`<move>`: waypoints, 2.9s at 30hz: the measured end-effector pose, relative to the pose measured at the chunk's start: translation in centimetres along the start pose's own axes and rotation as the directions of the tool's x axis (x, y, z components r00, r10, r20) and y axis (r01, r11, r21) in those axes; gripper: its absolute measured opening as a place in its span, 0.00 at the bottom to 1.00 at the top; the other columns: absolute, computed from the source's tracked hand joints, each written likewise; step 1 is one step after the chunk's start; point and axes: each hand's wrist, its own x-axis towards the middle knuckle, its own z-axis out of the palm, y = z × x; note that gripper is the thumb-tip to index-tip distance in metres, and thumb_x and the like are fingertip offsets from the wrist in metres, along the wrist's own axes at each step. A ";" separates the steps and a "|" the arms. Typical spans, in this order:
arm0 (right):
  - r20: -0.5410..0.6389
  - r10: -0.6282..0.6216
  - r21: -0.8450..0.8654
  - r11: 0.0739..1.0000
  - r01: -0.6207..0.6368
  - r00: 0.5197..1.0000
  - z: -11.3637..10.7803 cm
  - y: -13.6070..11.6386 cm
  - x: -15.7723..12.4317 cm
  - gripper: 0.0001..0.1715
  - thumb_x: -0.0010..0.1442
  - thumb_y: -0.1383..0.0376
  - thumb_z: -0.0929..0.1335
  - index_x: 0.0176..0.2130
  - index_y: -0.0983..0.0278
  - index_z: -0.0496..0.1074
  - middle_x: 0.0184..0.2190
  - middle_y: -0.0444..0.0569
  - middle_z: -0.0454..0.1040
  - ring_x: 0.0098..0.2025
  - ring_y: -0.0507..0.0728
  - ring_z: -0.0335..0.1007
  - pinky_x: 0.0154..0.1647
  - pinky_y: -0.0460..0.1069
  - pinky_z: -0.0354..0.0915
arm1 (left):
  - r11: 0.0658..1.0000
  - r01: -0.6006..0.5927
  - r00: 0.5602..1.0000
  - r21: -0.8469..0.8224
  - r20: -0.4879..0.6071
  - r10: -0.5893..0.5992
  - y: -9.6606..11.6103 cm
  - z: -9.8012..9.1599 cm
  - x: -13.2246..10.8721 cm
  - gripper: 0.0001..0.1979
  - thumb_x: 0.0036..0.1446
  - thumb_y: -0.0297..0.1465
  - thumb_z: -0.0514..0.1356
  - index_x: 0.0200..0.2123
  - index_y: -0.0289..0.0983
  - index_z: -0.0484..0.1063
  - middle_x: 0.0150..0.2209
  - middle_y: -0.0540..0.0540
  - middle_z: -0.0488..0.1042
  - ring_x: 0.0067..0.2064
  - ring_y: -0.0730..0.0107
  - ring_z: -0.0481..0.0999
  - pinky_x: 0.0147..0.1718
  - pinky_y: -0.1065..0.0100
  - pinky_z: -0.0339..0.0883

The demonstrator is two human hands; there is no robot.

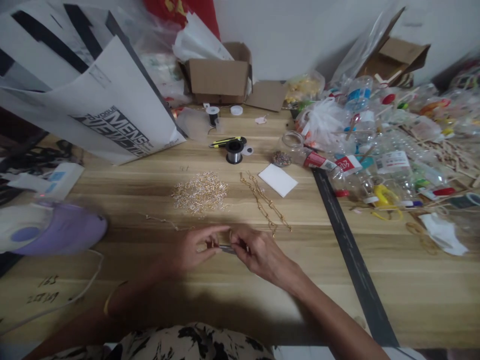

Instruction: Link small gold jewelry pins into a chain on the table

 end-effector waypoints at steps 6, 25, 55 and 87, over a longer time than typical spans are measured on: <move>0.032 -0.116 -0.098 0.988 0.118 0.993 -0.1 -0.7 0.4 0.05 0.62 0.68 0.60 0.37 0.64 0.65 0.30 0.47 0.70 0.26 0.50 0.64 0.29 0.45 0.57 | 0.990 0.003 0.999 -0.142 -0.043 -0.009 0.4 1.2 0.5 0.08 0.53 0.27 0.58 0.38 0.36 0.72 0.34 0.47 0.76 0.35 0.72 0.74 0.35 0.72 0.67; 0.165 -0.214 -0.234 0.940 0.249 0.963 1.1 0.8 5.7 0.07 0.63 0.66 0.61 0.39 0.65 0.67 0.34 0.48 0.71 0.31 0.51 0.65 0.29 0.45 0.57 | 0.985 0.146 0.818 -0.090 -0.549 -0.171 -0.4 -4.5 -4.5 0.07 0.54 0.33 0.59 0.29 0.36 0.73 0.28 0.49 0.76 0.32 0.71 0.75 0.33 0.72 0.68; 0.271 -0.049 -0.570 0.797 0.201 0.961 6.0 -3.6 9.7 0.14 0.59 0.75 0.58 0.45 0.68 0.63 0.39 0.55 0.71 0.38 0.58 0.68 0.33 0.49 0.62 | 0.666 0.431 0.720 0.608 -0.678 0.152 -9.5 -10.8 -7.5 0.09 0.56 0.34 0.53 0.31 0.38 0.71 0.47 0.43 0.71 0.49 0.58 0.69 0.52 0.55 0.59; 0.135 -0.317 -0.556 0.760 0.336 0.939 6.9 -1.1 5.4 0.26 0.63 0.56 0.60 0.56 0.69 0.61 0.57 0.60 0.60 0.60 0.65 0.49 0.58 0.62 0.53 | 0.472 0.331 0.834 0.817 -0.487 0.259 -9.7 -10.8 -7.9 0.11 0.60 0.29 0.50 0.37 0.37 0.72 0.39 0.42 0.74 0.41 0.59 0.70 0.45 0.58 0.63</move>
